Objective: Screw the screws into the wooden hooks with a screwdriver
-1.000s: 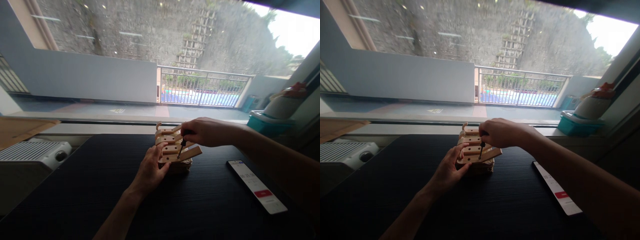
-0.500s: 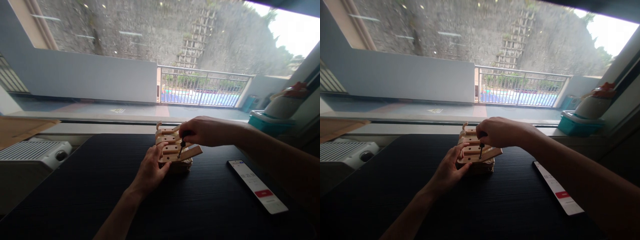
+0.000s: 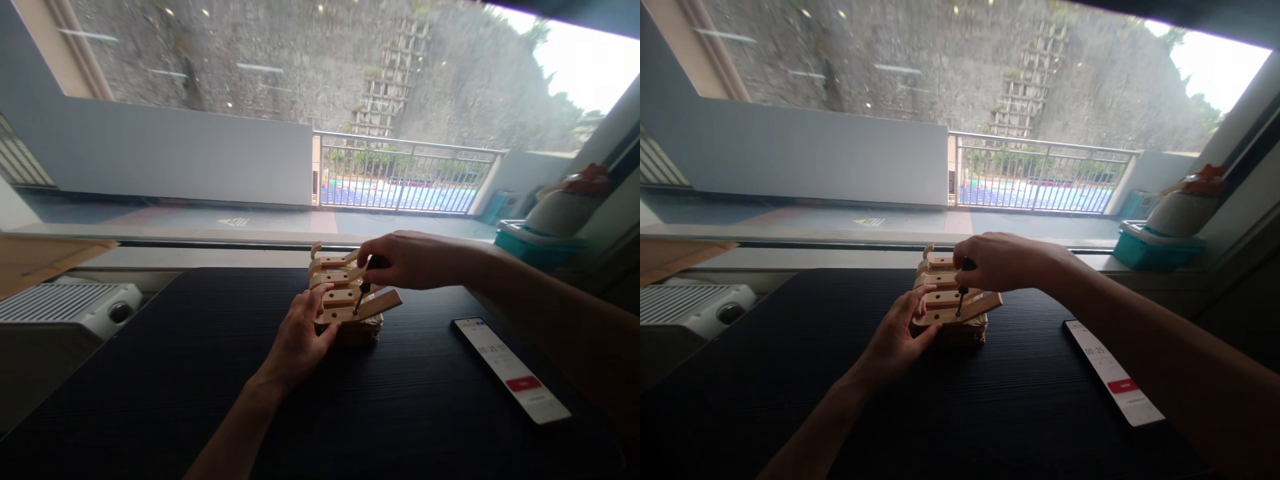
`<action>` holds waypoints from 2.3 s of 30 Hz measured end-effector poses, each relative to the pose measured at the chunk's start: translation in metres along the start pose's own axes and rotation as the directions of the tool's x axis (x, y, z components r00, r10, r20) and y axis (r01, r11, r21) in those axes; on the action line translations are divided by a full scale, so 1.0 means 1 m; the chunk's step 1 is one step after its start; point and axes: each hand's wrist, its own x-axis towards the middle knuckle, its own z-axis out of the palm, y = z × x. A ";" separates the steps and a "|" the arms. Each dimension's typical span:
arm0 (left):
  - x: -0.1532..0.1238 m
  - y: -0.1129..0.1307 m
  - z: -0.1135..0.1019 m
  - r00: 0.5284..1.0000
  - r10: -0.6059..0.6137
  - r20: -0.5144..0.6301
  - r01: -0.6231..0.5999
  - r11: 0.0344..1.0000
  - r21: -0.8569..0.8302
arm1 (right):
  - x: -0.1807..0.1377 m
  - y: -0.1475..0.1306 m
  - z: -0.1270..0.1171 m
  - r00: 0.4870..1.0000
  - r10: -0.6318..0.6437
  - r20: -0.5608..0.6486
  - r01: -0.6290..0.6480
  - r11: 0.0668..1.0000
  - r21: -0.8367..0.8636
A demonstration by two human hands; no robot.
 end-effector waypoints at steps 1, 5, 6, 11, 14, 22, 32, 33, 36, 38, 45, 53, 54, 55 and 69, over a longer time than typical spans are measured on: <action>0.000 0.000 0.000 1.000 -0.001 0.000 0.001 1.000 0.000 | 0.000 0.000 0.000 1.000 -0.015 -0.008 0.015 1.000 -0.009; 0.000 0.001 -0.001 1.000 -0.010 0.003 0.010 1.000 0.013 | 0.002 -0.003 0.002 0.999 -0.016 -0.039 0.014 0.999 -0.051; 0.000 0.001 -0.001 1.000 -0.008 0.004 0.008 1.000 0.015 | 0.002 -0.003 0.003 0.999 -0.003 -0.043 0.001 0.998 -0.058; -0.001 0.001 -0.001 1.000 -0.001 0.001 0.001 1.000 0.013 | 0.003 -0.006 0.008 0.996 0.064 -0.069 -0.069 0.995 -0.071; 0.000 0.000 0.000 1.000 0.010 -0.003 -0.010 1.000 0.002 | 0.001 -0.006 0.007 0.995 0.076 -0.072 -0.082 0.993 -0.087; 0.000 0.002 -0.001 1.000 -0.006 0.005 0.006 1.000 0.001 | 0.000 -0.004 -0.002 0.999 -0.045 -0.013 0.044 0.999 -0.006; -0.001 0.000 0.000 1.000 0.007 0.007 -0.007 1.000 0.000 | 0.001 0.000 0.006 0.995 0.087 -0.040 -0.088 0.996 -0.009; 0.000 0.000 0.000 1.000 0.007 0.003 -0.007 1.000 -0.003 | 0.001 0.002 0.004 0.997 0.071 -0.024 -0.072 0.997 -0.003; 0.000 0.000 0.000 1.000 0.004 -0.006 -0.004 1.000 -0.007 | 0.001 0.006 -0.002 1.000 0.005 0.002 -0.005 1.000 0.016; 0.000 0.000 0.000 1.000 0.004 -0.006 -0.004 1.000 -0.003 | 0.001 0.007 -0.004 1.000 -0.024 -0.007 0.025 0.999 0.025; 0.000 0.000 -0.001 1.000 -0.001 0.003 0.001 1.000 0.013 | 0.002 0.000 0.007 0.998 0.037 -0.060 -0.036 0.999 0.011; 0.001 -0.001 0.000 1.000 0.022 -0.012 -0.022 1.000 0.006 | 0.000 -0.001 0.001 0.997 0.063 -0.035 -0.063 0.998 -0.001; 0.001 -0.002 0.000 1.000 0.022 -0.010 -0.022 1.000 0.009 | 0.000 0.000 -0.002 0.999 0.045 -0.025 -0.045 0.999 0.011; 0.000 -0.002 0.000 1.000 0.022 -0.009 -0.022 1.000 0.012 | -0.001 0.000 -0.003 0.999 0.028 -0.020 -0.028 0.999 0.016; 0.001 -0.001 0.000 1.000 0.013 -0.004 -0.013 1.000 0.015 | 0.007 -0.008 0.007 0.991 0.101 -0.085 -0.110 0.989 -0.099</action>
